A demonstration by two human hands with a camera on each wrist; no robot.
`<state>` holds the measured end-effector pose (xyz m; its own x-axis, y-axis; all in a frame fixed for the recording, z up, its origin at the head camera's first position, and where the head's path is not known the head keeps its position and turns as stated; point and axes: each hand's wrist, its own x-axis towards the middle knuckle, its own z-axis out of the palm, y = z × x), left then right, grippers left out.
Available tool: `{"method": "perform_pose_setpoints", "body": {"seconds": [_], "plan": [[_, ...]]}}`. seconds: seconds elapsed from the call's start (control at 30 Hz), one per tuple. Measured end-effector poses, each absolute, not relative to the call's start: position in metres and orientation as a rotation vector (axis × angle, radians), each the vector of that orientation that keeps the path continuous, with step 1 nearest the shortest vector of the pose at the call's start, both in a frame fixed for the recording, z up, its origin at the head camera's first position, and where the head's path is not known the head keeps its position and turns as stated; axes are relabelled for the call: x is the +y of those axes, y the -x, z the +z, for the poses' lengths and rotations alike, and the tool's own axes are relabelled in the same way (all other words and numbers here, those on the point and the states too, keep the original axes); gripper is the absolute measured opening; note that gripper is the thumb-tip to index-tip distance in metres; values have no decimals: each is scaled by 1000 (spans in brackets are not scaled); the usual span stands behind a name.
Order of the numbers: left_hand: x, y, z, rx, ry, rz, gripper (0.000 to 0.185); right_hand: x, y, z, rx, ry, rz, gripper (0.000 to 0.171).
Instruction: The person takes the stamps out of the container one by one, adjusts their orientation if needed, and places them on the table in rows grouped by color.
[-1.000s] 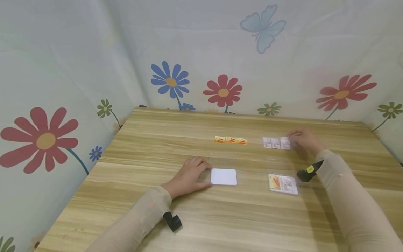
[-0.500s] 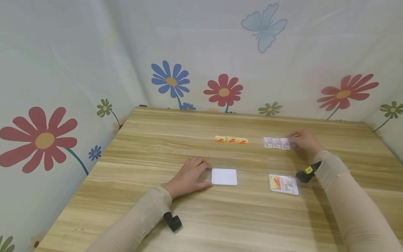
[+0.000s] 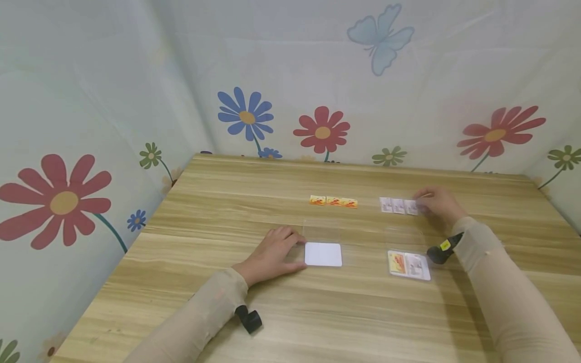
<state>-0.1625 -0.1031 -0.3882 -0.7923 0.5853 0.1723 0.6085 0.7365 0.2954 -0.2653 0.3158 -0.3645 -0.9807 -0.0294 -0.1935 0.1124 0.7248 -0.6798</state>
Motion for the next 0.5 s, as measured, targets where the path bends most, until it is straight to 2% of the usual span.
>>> {"method": "perform_pose_setpoints", "body": {"seconds": [0.5], "plan": [[-102,162,-389,-2861,987,-512,49,319,259,-357,2768,-62,-1032,38]]}}
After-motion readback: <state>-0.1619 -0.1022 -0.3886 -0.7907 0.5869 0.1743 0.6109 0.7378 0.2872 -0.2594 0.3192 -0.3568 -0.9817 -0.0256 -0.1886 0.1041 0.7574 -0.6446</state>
